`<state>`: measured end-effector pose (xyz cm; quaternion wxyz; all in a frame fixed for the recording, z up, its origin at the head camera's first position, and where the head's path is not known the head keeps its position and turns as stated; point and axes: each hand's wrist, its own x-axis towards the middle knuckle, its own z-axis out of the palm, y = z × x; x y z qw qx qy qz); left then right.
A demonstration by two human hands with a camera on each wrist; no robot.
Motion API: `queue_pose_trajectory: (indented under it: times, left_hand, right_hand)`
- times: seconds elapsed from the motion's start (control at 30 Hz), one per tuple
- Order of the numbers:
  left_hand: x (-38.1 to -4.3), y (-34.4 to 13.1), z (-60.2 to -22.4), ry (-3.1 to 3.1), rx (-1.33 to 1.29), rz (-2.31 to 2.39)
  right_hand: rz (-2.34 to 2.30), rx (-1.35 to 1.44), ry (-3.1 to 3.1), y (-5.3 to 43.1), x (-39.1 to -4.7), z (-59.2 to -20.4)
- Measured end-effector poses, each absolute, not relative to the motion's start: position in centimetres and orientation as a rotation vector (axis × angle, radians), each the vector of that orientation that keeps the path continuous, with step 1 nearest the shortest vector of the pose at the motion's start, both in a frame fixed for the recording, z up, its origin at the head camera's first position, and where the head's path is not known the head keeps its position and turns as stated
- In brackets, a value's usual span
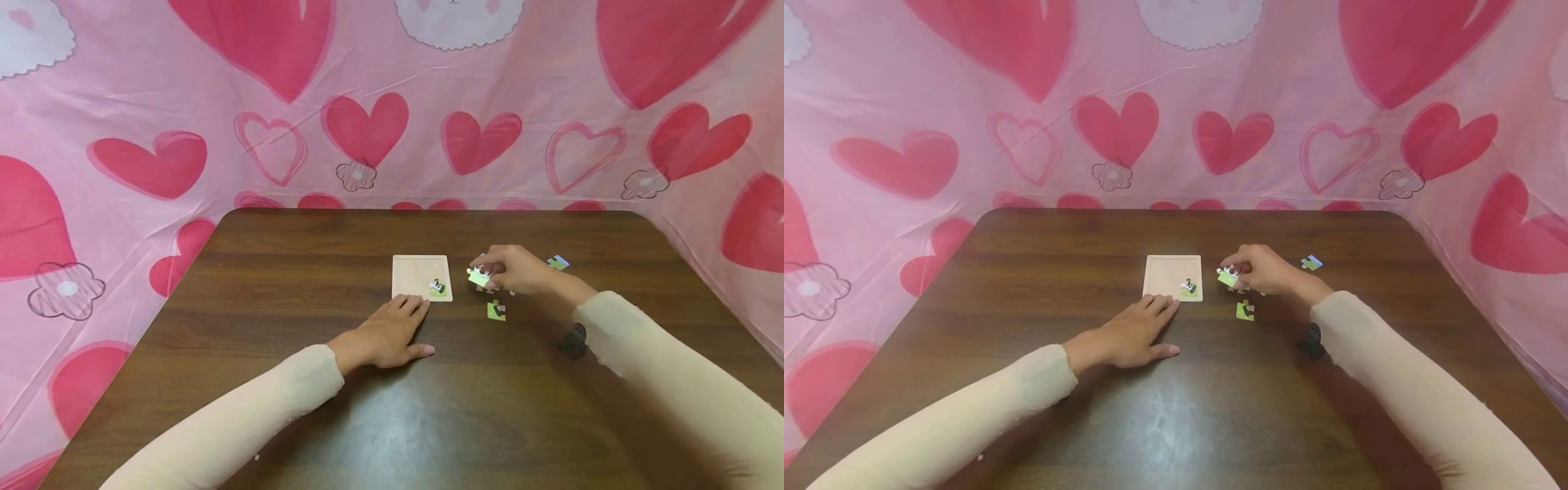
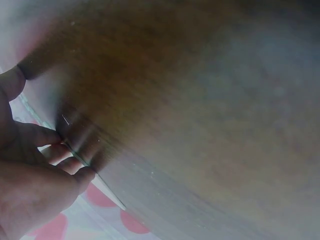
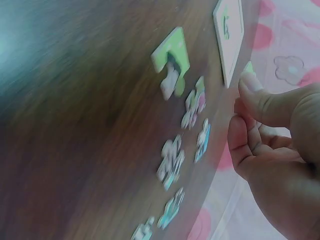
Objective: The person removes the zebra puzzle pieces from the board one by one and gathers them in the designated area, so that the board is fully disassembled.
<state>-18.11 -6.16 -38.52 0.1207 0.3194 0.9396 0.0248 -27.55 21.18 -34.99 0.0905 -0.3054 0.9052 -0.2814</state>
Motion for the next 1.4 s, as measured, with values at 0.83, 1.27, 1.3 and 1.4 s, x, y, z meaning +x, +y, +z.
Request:
queue_pose_trajectory:
  times: [0.83, 1.27, 1.3, 1.4]
  left_hand:
    - [-17.9, -6.2, -38.3, 2.74, 0.931, 0.083]
    - [-17.8, -6.1, -38.1, 2.748, 0.945, 0.093]
    - [-17.8, -6.1, -38.1, 2.747, 0.943, 0.091]
    - [-17.8, -6.0, -38.1, 2.744, 0.937, 0.094]
  right_hand:
    - [-0.562, -1.118, 2.797, 27.8, -22.6, -36.8]
    - [-0.609, -1.165, 2.853, 25.6, -24.3, -35.0]
    - [-0.646, -1.12, 2.853, 25.2, -24.6, -35.0]
    - [-0.752, -1.0, 2.838, 23.9, -25.5, -35.0]
